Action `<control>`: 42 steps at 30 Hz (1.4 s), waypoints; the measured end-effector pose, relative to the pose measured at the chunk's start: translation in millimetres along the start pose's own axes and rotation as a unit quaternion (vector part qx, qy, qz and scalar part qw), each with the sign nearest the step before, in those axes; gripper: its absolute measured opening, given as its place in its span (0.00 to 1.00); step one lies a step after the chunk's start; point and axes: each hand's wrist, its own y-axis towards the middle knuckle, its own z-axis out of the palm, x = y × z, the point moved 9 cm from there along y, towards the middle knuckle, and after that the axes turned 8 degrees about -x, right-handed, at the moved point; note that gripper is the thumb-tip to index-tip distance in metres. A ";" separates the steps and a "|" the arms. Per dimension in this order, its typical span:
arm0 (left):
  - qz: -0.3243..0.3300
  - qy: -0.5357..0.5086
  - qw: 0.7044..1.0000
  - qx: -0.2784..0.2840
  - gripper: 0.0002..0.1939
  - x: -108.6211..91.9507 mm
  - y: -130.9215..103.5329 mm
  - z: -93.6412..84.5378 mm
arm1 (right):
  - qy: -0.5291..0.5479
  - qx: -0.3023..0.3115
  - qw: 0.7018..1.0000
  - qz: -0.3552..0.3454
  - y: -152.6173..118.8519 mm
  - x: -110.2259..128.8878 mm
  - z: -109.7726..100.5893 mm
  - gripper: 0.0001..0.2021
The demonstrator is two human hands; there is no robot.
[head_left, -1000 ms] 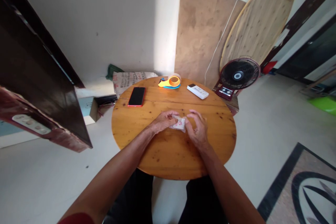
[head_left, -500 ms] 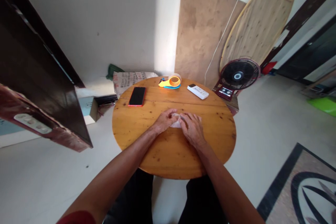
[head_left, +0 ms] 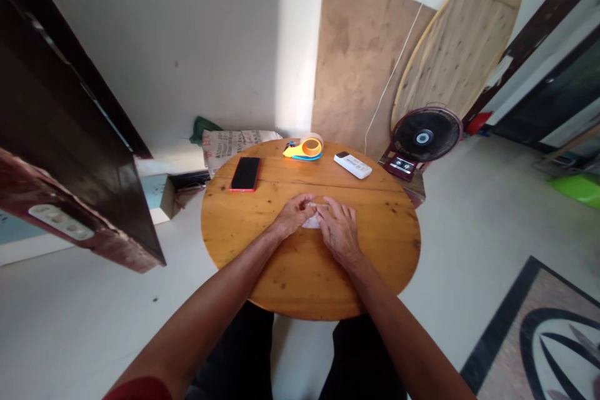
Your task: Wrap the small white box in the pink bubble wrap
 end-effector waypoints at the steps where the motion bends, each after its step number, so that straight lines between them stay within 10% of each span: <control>1: 0.001 0.002 1.000 -0.001 0.21 -0.4 -0.3 -0.5 | 0.012 -0.005 1.000 0.008 -0.4 -1.3 -0.7 0.14; 42: -0.060 -0.084 0.993 -0.064 0.18 -5.8 -0.7 -21.5 | 0.168 -0.047 0.978 0.111 -3.8 -30.2 -3.8 0.15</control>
